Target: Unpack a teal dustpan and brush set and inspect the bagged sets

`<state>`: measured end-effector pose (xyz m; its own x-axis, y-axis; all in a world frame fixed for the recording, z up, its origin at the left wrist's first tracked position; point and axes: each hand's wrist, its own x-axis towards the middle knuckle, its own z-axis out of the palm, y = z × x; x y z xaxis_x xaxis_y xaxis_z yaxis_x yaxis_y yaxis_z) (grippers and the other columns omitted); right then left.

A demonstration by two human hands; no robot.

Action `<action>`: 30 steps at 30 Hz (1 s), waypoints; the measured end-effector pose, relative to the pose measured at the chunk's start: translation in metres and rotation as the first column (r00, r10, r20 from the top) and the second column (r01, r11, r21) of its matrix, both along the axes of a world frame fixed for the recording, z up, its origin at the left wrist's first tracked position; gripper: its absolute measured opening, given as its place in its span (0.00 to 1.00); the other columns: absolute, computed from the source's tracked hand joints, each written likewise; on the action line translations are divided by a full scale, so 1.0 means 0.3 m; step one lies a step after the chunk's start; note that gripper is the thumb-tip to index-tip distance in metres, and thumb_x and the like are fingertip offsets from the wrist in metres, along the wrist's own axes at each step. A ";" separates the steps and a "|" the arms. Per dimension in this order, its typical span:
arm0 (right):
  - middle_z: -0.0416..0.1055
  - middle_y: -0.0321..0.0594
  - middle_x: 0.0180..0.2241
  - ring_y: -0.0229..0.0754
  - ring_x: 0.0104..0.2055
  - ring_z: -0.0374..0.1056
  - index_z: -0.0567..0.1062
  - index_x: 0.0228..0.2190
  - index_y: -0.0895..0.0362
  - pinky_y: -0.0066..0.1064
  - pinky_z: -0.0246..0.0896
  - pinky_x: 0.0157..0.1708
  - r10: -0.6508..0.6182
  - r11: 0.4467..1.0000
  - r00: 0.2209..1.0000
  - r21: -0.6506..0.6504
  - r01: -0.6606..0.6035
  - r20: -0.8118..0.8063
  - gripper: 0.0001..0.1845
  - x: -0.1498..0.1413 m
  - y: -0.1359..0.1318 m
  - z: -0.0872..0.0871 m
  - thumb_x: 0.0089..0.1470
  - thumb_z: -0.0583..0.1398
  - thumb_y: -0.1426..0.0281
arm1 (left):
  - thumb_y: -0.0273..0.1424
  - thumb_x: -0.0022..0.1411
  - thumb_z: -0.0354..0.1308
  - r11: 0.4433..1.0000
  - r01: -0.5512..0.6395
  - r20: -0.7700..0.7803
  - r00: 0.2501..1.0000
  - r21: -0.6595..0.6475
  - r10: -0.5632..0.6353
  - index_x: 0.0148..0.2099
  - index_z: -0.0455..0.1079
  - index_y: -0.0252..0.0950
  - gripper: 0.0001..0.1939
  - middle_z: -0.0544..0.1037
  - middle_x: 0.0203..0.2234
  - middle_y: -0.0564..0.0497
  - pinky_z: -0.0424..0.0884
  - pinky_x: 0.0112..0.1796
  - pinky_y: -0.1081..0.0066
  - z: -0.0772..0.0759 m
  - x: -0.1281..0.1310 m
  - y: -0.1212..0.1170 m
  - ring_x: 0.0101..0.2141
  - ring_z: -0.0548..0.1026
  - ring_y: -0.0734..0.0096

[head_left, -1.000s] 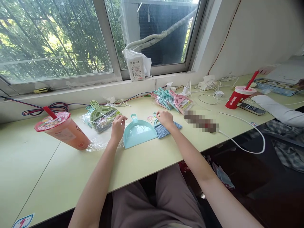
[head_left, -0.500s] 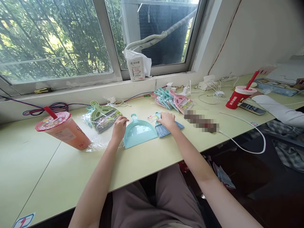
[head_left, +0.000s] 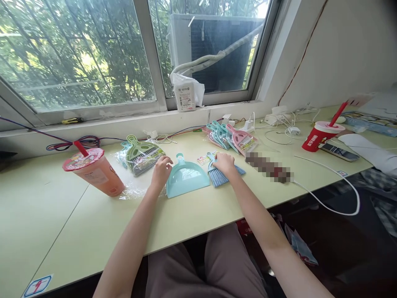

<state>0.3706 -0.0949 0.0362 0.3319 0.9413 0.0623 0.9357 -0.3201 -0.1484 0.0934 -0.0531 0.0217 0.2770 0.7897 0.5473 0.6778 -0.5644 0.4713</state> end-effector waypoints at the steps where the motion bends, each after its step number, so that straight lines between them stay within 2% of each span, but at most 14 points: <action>1: 0.76 0.47 0.43 0.48 0.47 0.72 0.73 0.45 0.56 0.32 0.61 0.40 -0.008 1.000 1.000 0.011 0.008 0.003 0.18 -0.004 -0.001 0.000 0.50 0.63 0.66 | 0.18 0.55 0.45 1.000 -0.008 0.004 1.000 -0.003 0.008 0.31 0.69 0.38 0.14 0.75 0.38 0.46 0.71 0.41 0.65 0.003 -0.003 0.000 0.40 0.74 0.63; 4: 0.76 0.48 0.41 0.50 0.46 0.72 0.73 0.45 0.57 0.32 0.61 0.40 -0.025 0.998 1.000 0.055 0.025 0.000 0.19 -0.012 -0.005 0.012 0.49 0.62 0.67 | 0.21 0.58 0.46 0.999 -0.034 0.040 0.999 -0.029 0.035 0.35 0.70 0.38 0.13 0.74 0.36 0.47 0.70 0.39 0.66 0.007 -0.009 0.002 0.36 0.74 0.66; 7: 0.77 0.47 0.40 0.51 0.46 0.72 0.73 0.44 0.56 0.33 0.61 0.40 -0.025 0.993 0.998 0.112 0.031 -0.049 0.19 -0.011 -0.011 0.040 0.49 0.61 0.65 | 0.29 0.59 0.55 0.998 -0.036 -0.003 0.999 -0.056 0.036 0.38 0.72 0.37 0.06 0.73 0.37 0.46 0.70 0.42 0.62 -0.005 -0.004 0.005 0.37 0.73 0.62; 10: 0.77 0.43 0.39 0.50 0.46 0.73 0.74 0.43 0.53 0.32 0.61 0.40 0.025 0.987 0.994 0.161 -0.007 -0.109 0.18 -0.023 -0.026 0.075 0.49 0.61 0.62 | 0.29 0.53 0.62 0.997 -0.048 -0.122 0.992 -0.052 0.041 0.31 0.72 0.37 0.02 0.72 0.36 0.44 0.68 0.47 0.56 -0.026 0.010 0.006 0.43 0.70 0.54; 12: 0.78 0.41 0.37 0.48 0.44 0.73 0.73 0.43 0.51 0.31 0.60 0.39 0.085 0.980 0.989 0.187 -0.062 -0.119 0.18 -0.055 -0.044 0.090 0.49 0.61 0.61 | 0.27 0.52 0.62 0.997 -0.047 -0.128 0.991 -0.059 0.039 0.26 0.69 0.37 0.06 0.71 0.36 0.44 0.67 0.47 0.55 -0.032 0.023 0.003 0.44 0.69 0.54; 16: 0.77 0.43 0.38 0.47 0.41 0.73 0.70 0.48 0.52 0.31 0.59 0.37 0.136 0.950 0.991 0.282 -0.133 0.012 0.18 -0.170 -0.090 0.087 0.55 0.58 0.64 | 0.25 0.57 0.55 0.982 0.020 0.085 0.996 -0.187 -0.004 0.27 0.60 0.38 0.08 0.71 0.32 0.48 0.68 0.43 0.62 -0.003 0.055 -0.015 0.39 0.71 0.62; 20: 0.76 0.46 0.43 0.46 0.39 0.74 0.67 0.53 0.52 0.31 0.60 0.35 0.182 0.929 0.978 0.306 -0.206 0.106 0.21 -0.270 -0.119 0.059 0.58 0.57 0.64 | 0.29 0.62 0.51 0.931 0.048 0.355 0.930 -0.363 0.090 0.33 0.58 0.38 0.04 0.71 0.29 0.51 0.66 0.36 0.67 0.034 0.094 -0.047 0.34 0.71 0.67; 21: 0.76 0.45 0.43 0.46 0.39 0.74 0.66 0.53 0.52 0.30 0.60 0.35 0.197 0.927 0.975 0.305 -0.219 0.101 0.22 -0.282 -0.122 0.054 0.58 0.57 0.64 | 0.32 0.63 0.52 0.912 0.100 0.426 0.900 -0.397 0.087 0.37 0.59 0.38 0.04 0.72 0.31 0.50 0.66 0.35 0.68 0.037 0.106 -0.057 0.34 0.72 0.67; 23: 0.76 0.44 0.42 0.45 0.38 0.74 0.66 0.54 0.52 0.30 0.60 0.34 0.219 0.919 0.973 0.320 -0.233 0.080 0.22 -0.290 -0.124 0.046 0.59 0.58 0.63 | 0.39 0.62 0.55 0.866 0.252 0.530 0.848 -0.432 0.018 0.45 0.59 0.37 0.14 0.72 0.33 0.50 0.65 0.33 0.69 0.030 0.133 -0.076 0.33 0.72 0.68; 24: 0.76 0.44 0.41 0.46 0.38 0.74 0.67 0.54 0.51 0.30 0.60 0.34 0.231 0.911 0.970 0.334 -0.242 0.072 0.22 -0.287 -0.124 0.044 0.59 0.58 0.63 | 0.41 0.60 0.57 0.842 0.318 0.552 0.833 -0.436 -0.029 0.49 0.59 0.37 0.20 0.72 0.34 0.50 0.65 0.32 0.70 0.022 0.147 -0.085 0.32 0.72 0.69; 26: 0.77 0.44 0.41 0.46 0.39 0.74 0.70 0.52 0.52 0.31 0.60 0.34 0.265 0.894 0.961 0.354 -0.274 0.075 0.19 -0.273 -0.125 0.043 0.60 0.57 0.62 | 0.41 0.56 0.62 0.817 0.379 0.547 0.832 -0.435 -0.095 0.52 0.58 0.36 0.26 0.72 0.33 0.51 0.64 0.30 0.71 0.004 0.172 -0.098 0.29 0.71 0.71; 30: 0.78 0.45 0.39 0.47 0.38 0.73 0.76 0.45 0.54 0.32 0.59 0.35 0.344 0.859 0.932 0.364 -0.360 0.110 0.14 -0.236 -0.123 0.045 0.63 0.55 0.63 | 0.38 0.59 0.60 0.828 0.366 0.536 0.839 -0.425 -0.095 0.52 0.61 0.36 0.22 0.72 0.34 0.50 0.63 0.30 0.71 -0.017 0.195 -0.109 0.28 0.69 0.73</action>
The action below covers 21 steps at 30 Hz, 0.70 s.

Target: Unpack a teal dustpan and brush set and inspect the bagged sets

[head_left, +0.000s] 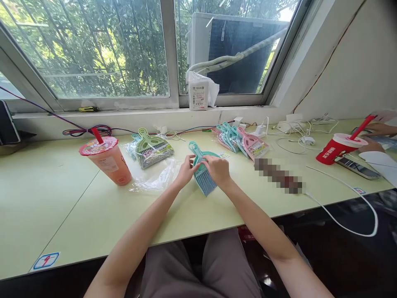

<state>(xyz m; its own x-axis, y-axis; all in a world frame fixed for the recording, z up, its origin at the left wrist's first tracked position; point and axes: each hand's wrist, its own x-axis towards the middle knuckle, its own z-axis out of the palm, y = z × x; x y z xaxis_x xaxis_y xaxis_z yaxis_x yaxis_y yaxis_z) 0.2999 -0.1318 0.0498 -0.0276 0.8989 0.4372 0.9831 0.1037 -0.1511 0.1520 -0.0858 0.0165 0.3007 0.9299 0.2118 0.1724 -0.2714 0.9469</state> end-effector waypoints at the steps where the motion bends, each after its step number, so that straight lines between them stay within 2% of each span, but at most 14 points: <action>1: 0.78 0.45 0.40 0.47 0.39 0.73 0.77 0.45 0.53 0.33 0.60 0.36 0.016 1.000 1.000 0.027 -0.016 -0.010 0.15 0.010 0.004 0.001 0.64 0.54 0.63 | 0.38 0.60 0.58 1.000 -0.002 0.002 1.000 0.003 0.002 0.52 0.62 0.36 0.20 0.73 0.34 0.50 0.63 0.31 0.71 0.000 0.000 -0.001 0.28 0.69 0.73; 4: 0.76 0.45 0.47 0.49 0.48 0.70 0.76 0.48 0.51 0.37 0.61 0.46 0.028 0.984 0.994 0.179 -0.009 -0.105 0.17 0.044 0.027 0.004 0.63 0.54 0.61 | 0.38 0.62 0.55 0.999 0.009 -0.008 1.000 0.050 -0.009 0.51 0.65 0.37 0.17 0.75 0.36 0.48 0.64 0.33 0.71 0.005 -0.006 -0.002 0.32 0.71 0.70; 6: 0.74 0.45 0.50 0.50 0.53 0.68 0.74 0.51 0.51 0.40 0.60 0.51 0.027 0.979 0.975 0.204 0.020 -0.222 0.20 0.071 0.050 0.003 0.60 0.58 0.58 | 0.38 0.63 0.54 0.995 0.012 -0.018 1.000 0.099 -0.010 0.50 0.67 0.38 0.16 0.76 0.38 0.47 0.65 0.35 0.70 0.008 -0.010 -0.001 0.35 0.72 0.68; 9: 0.76 0.42 0.47 0.48 0.50 0.71 0.77 0.47 0.51 0.38 0.63 0.49 0.065 0.998 0.900 0.017 -0.064 -0.431 0.21 0.102 0.083 -0.009 0.56 0.61 0.55 | 0.40 0.61 0.54 0.992 0.026 -0.037 0.999 0.125 -0.021 0.50 0.70 0.37 0.18 0.77 0.38 0.47 0.65 0.37 0.69 0.007 -0.015 0.006 0.36 0.72 0.67; 11: 0.78 0.40 0.44 0.47 0.47 0.73 0.80 0.42 0.51 0.34 0.65 0.46 0.076 0.987 0.844 -0.083 -0.141 -0.531 0.18 0.109 0.099 -0.025 0.54 0.62 0.55 | 0.42 0.60 0.55 0.992 0.066 -0.077 0.995 0.109 -0.058 0.47 0.72 0.36 0.19 0.78 0.35 0.48 0.65 0.36 0.69 0.007 -0.019 0.013 0.34 0.72 0.66; 15: 0.80 0.39 0.39 0.46 0.44 0.75 0.82 0.37 0.52 0.32 0.67 0.42 0.055 0.977 0.763 -0.123 -0.175 -0.644 0.14 0.099 0.121 -0.064 0.51 0.65 0.58 | 0.48 0.57 0.54 0.990 0.124 -0.126 0.985 0.071 -0.114 0.40 0.76 0.33 0.23 0.76 0.29 0.49 0.64 0.33 0.71 0.009 -0.029 0.025 0.31 0.70 0.67; 21: 0.80 0.42 0.36 0.48 0.41 0.76 0.82 0.35 0.55 0.32 0.69 0.40 -0.017 0.972 0.665 -0.167 -0.163 -0.747 0.15 0.100 0.148 -0.091 0.45 0.68 0.60 | 0.47 0.54 0.56 0.996 0.073 -0.120 0.991 0.059 -0.066 0.39 0.77 0.33 0.23 0.75 0.28 0.51 0.62 0.32 0.72 0.014 -0.032 0.016 0.30 0.69 0.68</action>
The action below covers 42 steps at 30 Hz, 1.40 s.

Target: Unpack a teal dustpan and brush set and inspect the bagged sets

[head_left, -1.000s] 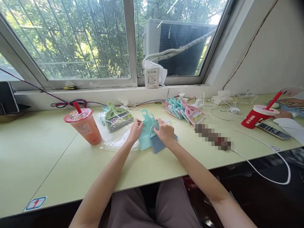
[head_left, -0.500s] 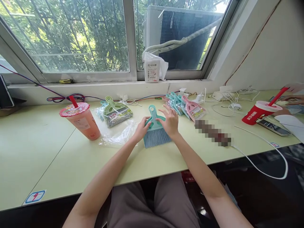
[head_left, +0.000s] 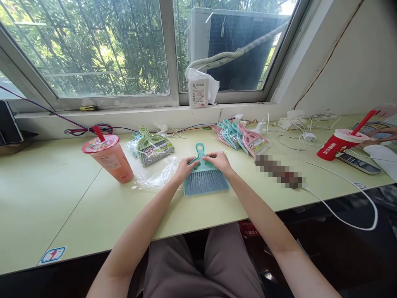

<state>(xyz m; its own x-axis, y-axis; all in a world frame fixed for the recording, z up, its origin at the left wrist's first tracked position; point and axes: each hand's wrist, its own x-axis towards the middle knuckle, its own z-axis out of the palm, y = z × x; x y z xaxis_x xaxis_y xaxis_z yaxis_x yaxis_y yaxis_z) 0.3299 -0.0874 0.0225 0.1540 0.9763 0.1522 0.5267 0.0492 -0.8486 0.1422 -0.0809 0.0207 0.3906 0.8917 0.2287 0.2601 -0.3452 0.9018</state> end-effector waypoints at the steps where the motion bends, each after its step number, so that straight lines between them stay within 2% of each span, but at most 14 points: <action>1: 0.80 0.42 0.36 0.48 0.41 0.76 0.82 0.35 0.55 0.32 0.69 0.40 -0.010 1.000 1.000 -0.006 0.010 -0.014 0.15 0.002 0.002 -0.001 0.44 0.69 0.61 | 0.47 0.53 0.57 1.000 -0.008 -0.005 1.000 -0.006 0.008 0.39 0.78 0.33 0.23 0.75 0.27 0.51 0.62 0.31 0.72 0.000 0.001 -0.002 0.30 0.70 0.68; 7: 0.80 0.42 0.35 0.48 0.41 0.76 0.82 0.32 0.55 0.35 0.69 0.43 -0.028 0.999 0.993 0.012 0.029 -0.113 0.15 0.000 0.012 -0.016 0.40 0.70 0.61 | 0.46 0.53 0.58 0.998 -0.030 0.027 0.999 -0.050 0.031 0.41 0.77 0.33 0.22 0.77 0.31 0.50 0.65 0.34 0.70 0.007 0.003 -0.006 0.33 0.72 0.65; 10: 0.80 0.44 0.35 0.48 0.40 0.76 0.82 0.32 0.57 0.37 0.69 0.43 -0.044 0.999 0.974 0.020 0.050 -0.222 0.18 0.005 0.016 -0.019 0.39 0.70 0.59 | 0.46 0.51 0.62 0.970 0.038 0.038 0.999 -0.238 -0.030 0.40 0.76 0.32 0.22 0.78 0.32 0.47 0.67 0.35 0.68 0.021 -0.011 -0.009 0.34 0.74 0.63; 14: 0.78 0.49 0.42 0.48 0.45 0.74 0.80 0.38 0.59 0.38 0.70 0.45 0.055 0.998 0.922 0.037 -0.044 -0.382 0.22 0.057 0.022 -0.007 0.51 0.63 0.53 | 0.40 0.45 0.69 0.886 0.144 0.120 0.988 -0.440 -0.101 0.41 0.75 0.33 0.22 0.80 0.36 0.44 0.71 0.39 0.65 0.027 -0.034 0.000 0.37 0.76 0.60; 16: 0.75 0.49 0.48 0.47 0.50 0.72 0.79 0.43 0.57 0.40 0.66 0.50 0.039 0.999 0.955 0.022 -0.034 -0.293 0.23 0.096 0.028 -0.007 0.56 0.59 0.53 | 0.37 0.43 0.71 0.869 0.113 0.197 0.980 -0.481 -0.018 0.41 0.75 0.33 0.22 0.79 0.37 0.43 0.71 0.41 0.63 0.024 -0.039 0.013 0.38 0.77 0.58; 18: 0.71 0.48 0.54 0.47 0.57 0.66 0.76 0.47 0.54 0.45 0.58 0.58 -0.047 0.999 0.998 0.008 0.048 -0.050 0.21 0.127 0.035 -0.020 0.57 0.59 0.55 | 0.34 0.45 0.70 0.853 0.036 0.286 0.949 -0.521 0.134 0.41 0.74 0.34 0.19 0.79 0.38 0.41 0.72 0.42 0.62 0.022 -0.041 0.029 0.39 0.78 0.57; 20: 0.66 0.48 0.59 0.49 0.62 0.59 0.74 0.51 0.52 0.51 0.46 0.63 -0.098 0.994 0.969 -0.018 0.105 0.228 0.23 0.138 0.042 -0.044 0.56 0.61 0.56 | 0.32 0.48 0.68 0.838 -0.051 0.385 0.872 -0.543 0.302 0.39 0.74 0.35 0.15 0.79 0.38 0.42 0.73 0.41 0.64 0.025 -0.046 0.045 0.40 0.78 0.59; 22: 0.60 0.49 0.62 0.53 0.66 0.52 0.71 0.54 0.52 0.58 0.36 0.63 -0.049 0.994 0.904 -0.063 0.084 0.425 0.28 0.130 0.049 -0.070 0.54 0.62 0.55 | 0.30 0.51 0.65 0.841 -0.112 0.486 0.773 -0.530 0.409 0.39 0.73 0.36 0.11 0.78 0.38 0.43 0.74 0.40 0.68 0.032 -0.058 0.058 0.40 0.78 0.63; 24: 0.56 0.50 0.64 0.54 0.67 0.48 0.68 0.57 0.52 0.61 0.34 0.62 0.017 0.995 0.852 -0.091 0.036 0.524 0.30 0.113 0.055 -0.090 0.56 0.60 0.54 | 0.28 0.52 0.63 0.854 -0.136 0.566 0.695 -0.501 0.443 0.40 0.72 0.37 0.11 0.78 0.38 0.46 0.74 0.38 0.72 0.039 -0.075 0.067 0.39 0.77 0.67; 27: 0.58 0.47 0.63 0.50 0.66 0.52 0.70 0.55 0.51 0.56 0.38 0.62 0.013 0.997 0.831 -0.073 0.034 0.557 0.22 0.097 0.066 -0.101 0.61 0.56 0.60 | 0.27 0.53 0.62 0.868 -0.134 0.627 0.640 -0.477 0.444 0.44 0.71 0.39 0.14 0.77 0.38 0.48 0.75 0.37 0.74 0.046 -0.099 0.077 0.37 0.77 0.70; 31: 0.71 0.45 0.54 0.47 0.57 0.65 0.76 0.47 0.52 0.48 0.40 0.63 -0.060 0.996 0.842 -0.027 0.088 0.536 0.15 0.100 0.072 -0.091 0.61 0.57 0.65 | 0.27 0.55 0.62 0.863 -0.148 0.643 0.610 -0.483 0.464 0.50 0.69 0.42 0.20 0.76 0.37 0.49 0.75 0.34 0.77 0.046 -0.110 0.085 0.35 0.77 0.72; 36: 0.78 0.45 0.44 0.45 0.50 0.71 0.79 0.43 0.53 0.45 0.40 0.63 -0.199 0.979 0.860 0.053 0.197 0.470 0.14 0.118 0.062 -0.054 0.61 0.56 0.65 | 0.26 0.56 0.60 0.850 -0.167 0.632 0.601 -0.500 0.490 0.50 0.69 0.41 0.18 0.76 0.37 0.50 0.74 0.31 0.79 0.046 -0.101 0.082 0.33 0.76 0.75; 39: 0.78 0.48 0.43 0.46 0.49 0.72 0.79 0.45 0.55 0.39 0.53 0.58 -0.321 0.946 0.910 0.130 0.296 0.264 0.18 0.140 0.053 -0.023 0.62 0.55 0.60 | 0.26 0.57 0.59 0.811 -0.214 0.579 0.604 -0.544 0.548 0.46 0.69 0.40 0.13 0.75 0.36 0.50 0.72 0.29 0.79 0.042 -0.093 0.079 0.32 0.75 0.75; 42: 0.74 0.50 0.50 0.47 0.54 0.69 0.75 0.50 0.59 0.35 0.59 0.54 -0.364 0.895 0.931 0.261 0.361 -0.040 0.27 0.143 0.037 0.004 0.64 0.50 0.55 | 0.25 0.58 0.58 0.784 -0.249 0.551 0.593 -0.568 0.588 0.45 0.67 0.41 0.12 0.75 0.36 0.51 0.73 0.30 0.79 0.032 -0.081 0.078 0.32 0.75 0.76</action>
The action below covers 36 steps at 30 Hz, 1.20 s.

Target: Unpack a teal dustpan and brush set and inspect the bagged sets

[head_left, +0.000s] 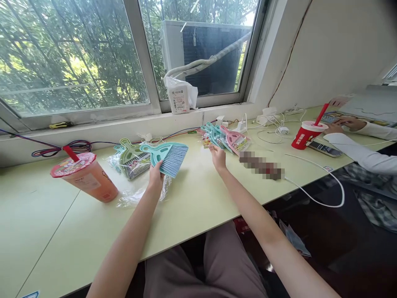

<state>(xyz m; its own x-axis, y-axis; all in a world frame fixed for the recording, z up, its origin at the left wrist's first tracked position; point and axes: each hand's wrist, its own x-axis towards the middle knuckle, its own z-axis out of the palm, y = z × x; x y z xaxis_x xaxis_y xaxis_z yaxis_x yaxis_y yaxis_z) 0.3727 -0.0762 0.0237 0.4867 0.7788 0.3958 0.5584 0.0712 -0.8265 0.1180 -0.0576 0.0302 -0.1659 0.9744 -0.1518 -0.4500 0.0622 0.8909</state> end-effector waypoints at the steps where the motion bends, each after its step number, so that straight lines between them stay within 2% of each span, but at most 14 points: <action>1: 0.73 0.50 0.52 0.47 0.55 0.68 0.74 0.52 0.60 0.35 0.59 0.54 0.009 0.998 0.998 0.060 -0.006 -0.055 0.29 -0.010 -0.008 0.008 0.64 0.47 0.54 | 0.25 0.58 0.57 1.000 0.000 -0.003 1.000 -0.003 -0.001 0.45 0.67 0.41 0.12 0.75 0.35 0.52 0.73 0.30 0.79 -0.004 0.006 0.000 0.32 0.75 0.76; 4: 0.68 0.50 0.56 0.47 0.59 0.64 0.71 0.55 0.60 0.38 0.57 0.57 0.060 0.991 0.996 0.126 -0.050 -0.071 0.33 -0.081 -0.041 0.026 0.64 0.44 0.51 | 0.26 0.58 0.58 0.999 0.024 -0.036 0.999 -0.024 -0.025 0.44 0.66 0.41 0.12 0.74 0.35 0.53 0.72 0.29 0.79 -0.019 0.026 -0.003 0.30 0.74 0.78; 7: 0.63 0.44 0.61 0.47 0.66 0.53 0.67 0.59 0.54 0.46 0.43 0.64 0.198 0.973 0.964 0.087 -0.216 0.179 0.31 -0.188 -0.079 0.027 0.65 0.42 0.52 | 0.29 0.57 0.60 0.996 0.077 -0.075 0.994 -0.044 -0.080 0.44 0.65 0.40 0.12 0.75 0.34 0.53 0.73 0.30 0.77 -0.038 0.046 -0.009 0.29 0.75 0.77; 9: 0.56 0.39 0.64 0.48 0.69 0.44 0.61 0.62 0.49 0.55 0.29 0.66 0.356 0.930 0.855 -0.055 -0.363 0.376 0.29 -0.251 -0.097 0.014 0.66 0.41 0.54 | 0.32 0.56 0.60 0.992 0.126 -0.086 0.988 -0.018 -0.127 0.44 0.66 0.40 0.12 0.76 0.35 0.52 0.74 0.31 0.75 -0.049 0.055 -0.015 0.30 0.76 0.76; 11: 0.46 0.37 0.67 0.50 0.71 0.36 0.55 0.65 0.46 0.63 0.18 0.63 0.491 0.869 0.713 -0.225 -0.440 0.501 0.29 -0.291 -0.107 -0.005 0.67 0.40 0.55 | 0.36 0.56 0.61 0.986 0.165 -0.095 0.982 0.021 -0.163 0.44 0.65 0.40 0.14 0.76 0.35 0.52 0.74 0.32 0.74 -0.054 0.062 -0.022 0.31 0.76 0.74; 12: 0.42 0.37 0.68 0.50 0.71 0.33 0.52 0.65 0.46 0.65 0.15 0.62 0.531 0.846 0.660 -0.286 -0.450 0.532 0.29 -0.302 -0.109 -0.015 0.66 0.40 0.55 | 0.38 0.56 0.62 0.983 0.183 -0.099 0.979 0.037 -0.178 0.44 0.65 0.40 0.15 0.76 0.36 0.52 0.74 0.32 0.74 -0.054 0.064 -0.025 0.32 0.76 0.73; 14: 0.38 0.37 0.69 0.50 0.71 0.31 0.47 0.66 0.46 0.66 0.13 0.61 0.563 0.826 0.618 -0.346 -0.446 0.549 0.30 -0.307 -0.107 -0.031 0.66 0.39 0.54 | 0.43 0.55 0.62 0.976 0.212 -0.103 0.973 0.046 -0.207 0.44 0.65 0.40 0.18 0.77 0.37 0.51 0.74 0.31 0.73 -0.050 0.065 -0.033 0.33 0.77 0.72; 17: 0.38 0.34 0.69 0.50 0.71 0.29 0.47 0.66 0.43 0.68 0.15 0.60 0.562 0.827 0.664 -0.352 -0.439 0.492 0.29 -0.291 -0.099 -0.036 0.67 0.37 0.54 | 0.47 0.55 0.62 0.967 0.250 -0.103 0.964 0.051 -0.244 0.44 0.65 0.40 0.21 0.77 0.37 0.50 0.74 0.31 0.74 -0.037 0.061 -0.040 0.35 0.77 0.70; 21: 0.39 0.30 0.69 0.51 0.71 0.28 0.50 0.65 0.38 0.70 0.18 0.60 0.555 0.831 0.713 -0.328 -0.450 0.428 0.27 -0.268 -0.092 -0.026 0.66 0.37 0.53 | 0.48 0.54 0.63 0.971 0.228 -0.086 0.971 0.073 -0.221 0.45 0.66 0.39 0.23 0.77 0.37 0.49 0.75 0.33 0.73 -0.026 0.053 -0.040 0.36 0.77 0.70; 27: 0.34 0.32 0.70 0.52 0.71 0.25 0.50 0.65 0.39 0.68 0.16 0.61 0.617 0.786 0.688 -0.352 -0.509 0.383 0.32 -0.239 -0.074 -0.031 0.63 0.35 0.47 | 0.42 0.54 0.66 0.978 0.200 -0.050 0.979 0.056 -0.197 0.46 0.66 0.37 0.22 0.78 0.39 0.48 0.75 0.34 0.72 -0.020 0.050 -0.035 0.36 0.77 0.71; 31: 0.32 0.32 0.70 0.51 0.71 0.23 0.49 0.65 0.41 0.69 0.18 0.61 0.641 0.764 0.706 -0.349 -0.543 0.302 0.35 -0.230 -0.060 -0.044 0.62 0.31 0.46 | 0.39 0.54 0.66 0.979 0.196 -0.049 0.980 0.045 -0.194 0.46 0.66 0.37 0.21 0.78 0.39 0.47 0.75 0.33 0.73 -0.015 0.054 -0.039 0.34 0.77 0.71; 36: 0.30 0.35 0.70 0.51 0.71 0.22 0.50 0.65 0.42 0.69 0.17 0.60 0.602 0.791 0.730 -0.362 -0.492 0.322 0.34 -0.238 -0.062 -0.042 0.62 0.39 0.45 | 0.30 0.51 0.66 0.972 0.230 -0.052 0.972 0.042 -0.228 0.47 0.65 0.36 0.22 0.77 0.39 0.49 0.74 0.30 0.76 -0.021 0.059 -0.045 0.31 0.76 0.75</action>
